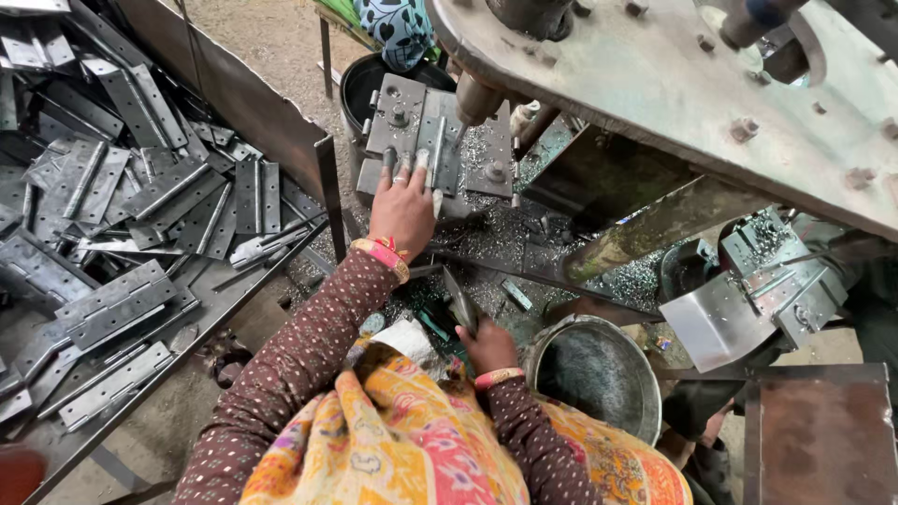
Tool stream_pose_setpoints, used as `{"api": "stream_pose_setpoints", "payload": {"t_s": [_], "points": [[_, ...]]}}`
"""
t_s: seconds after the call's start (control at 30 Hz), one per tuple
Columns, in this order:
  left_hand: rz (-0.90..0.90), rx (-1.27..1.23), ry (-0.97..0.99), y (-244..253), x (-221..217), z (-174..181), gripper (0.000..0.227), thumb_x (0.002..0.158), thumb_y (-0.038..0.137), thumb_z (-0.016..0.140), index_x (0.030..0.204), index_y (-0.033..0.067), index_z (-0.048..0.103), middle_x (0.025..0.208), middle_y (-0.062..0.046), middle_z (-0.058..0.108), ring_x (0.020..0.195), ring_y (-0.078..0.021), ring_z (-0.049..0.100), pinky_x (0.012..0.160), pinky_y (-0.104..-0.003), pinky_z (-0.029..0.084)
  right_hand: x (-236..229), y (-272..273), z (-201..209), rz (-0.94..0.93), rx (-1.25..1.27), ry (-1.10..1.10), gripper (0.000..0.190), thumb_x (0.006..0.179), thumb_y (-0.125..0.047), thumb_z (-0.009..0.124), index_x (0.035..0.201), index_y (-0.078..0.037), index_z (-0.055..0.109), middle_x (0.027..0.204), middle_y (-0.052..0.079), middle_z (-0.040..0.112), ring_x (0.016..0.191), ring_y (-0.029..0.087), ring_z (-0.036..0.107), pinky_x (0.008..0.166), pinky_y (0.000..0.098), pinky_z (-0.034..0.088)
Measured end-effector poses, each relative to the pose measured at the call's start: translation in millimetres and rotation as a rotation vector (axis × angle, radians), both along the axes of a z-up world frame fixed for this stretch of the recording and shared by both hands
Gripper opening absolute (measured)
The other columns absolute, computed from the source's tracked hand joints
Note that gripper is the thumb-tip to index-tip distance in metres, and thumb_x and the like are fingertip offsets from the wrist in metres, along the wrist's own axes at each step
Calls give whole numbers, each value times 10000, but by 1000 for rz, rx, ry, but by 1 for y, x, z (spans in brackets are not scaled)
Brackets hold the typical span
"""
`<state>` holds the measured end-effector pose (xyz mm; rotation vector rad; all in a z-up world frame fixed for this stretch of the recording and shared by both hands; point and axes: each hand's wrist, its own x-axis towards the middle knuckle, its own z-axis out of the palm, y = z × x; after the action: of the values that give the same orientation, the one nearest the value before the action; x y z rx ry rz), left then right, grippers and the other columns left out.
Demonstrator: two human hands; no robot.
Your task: The person operates a metalworking press machine, repeatedly picking up metal pieces from a pile and placing them into the machine's die. They use a pair of tongs to handle the metal pieces and assist in positioning them within the press. The person works continuously, moving pieces from the pile to the machine and then removing them after processing.
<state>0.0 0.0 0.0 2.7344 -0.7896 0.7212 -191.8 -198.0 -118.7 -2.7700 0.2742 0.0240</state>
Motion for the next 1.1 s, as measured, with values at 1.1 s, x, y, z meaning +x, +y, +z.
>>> {"api": "stream_pose_setpoints", "payload": {"t_s": [1.1], "points": [[-9, 72, 280, -20, 78, 0, 301, 952, 183, 518, 983, 47, 785, 1474, -162, 551, 1376, -330, 497, 1174, -582, 250, 23, 6, 52, -120, -19, 539, 557, 919, -561, 674, 1069, -25, 673, 923, 179, 758, 801, 361, 767, 728, 478, 598]]}}
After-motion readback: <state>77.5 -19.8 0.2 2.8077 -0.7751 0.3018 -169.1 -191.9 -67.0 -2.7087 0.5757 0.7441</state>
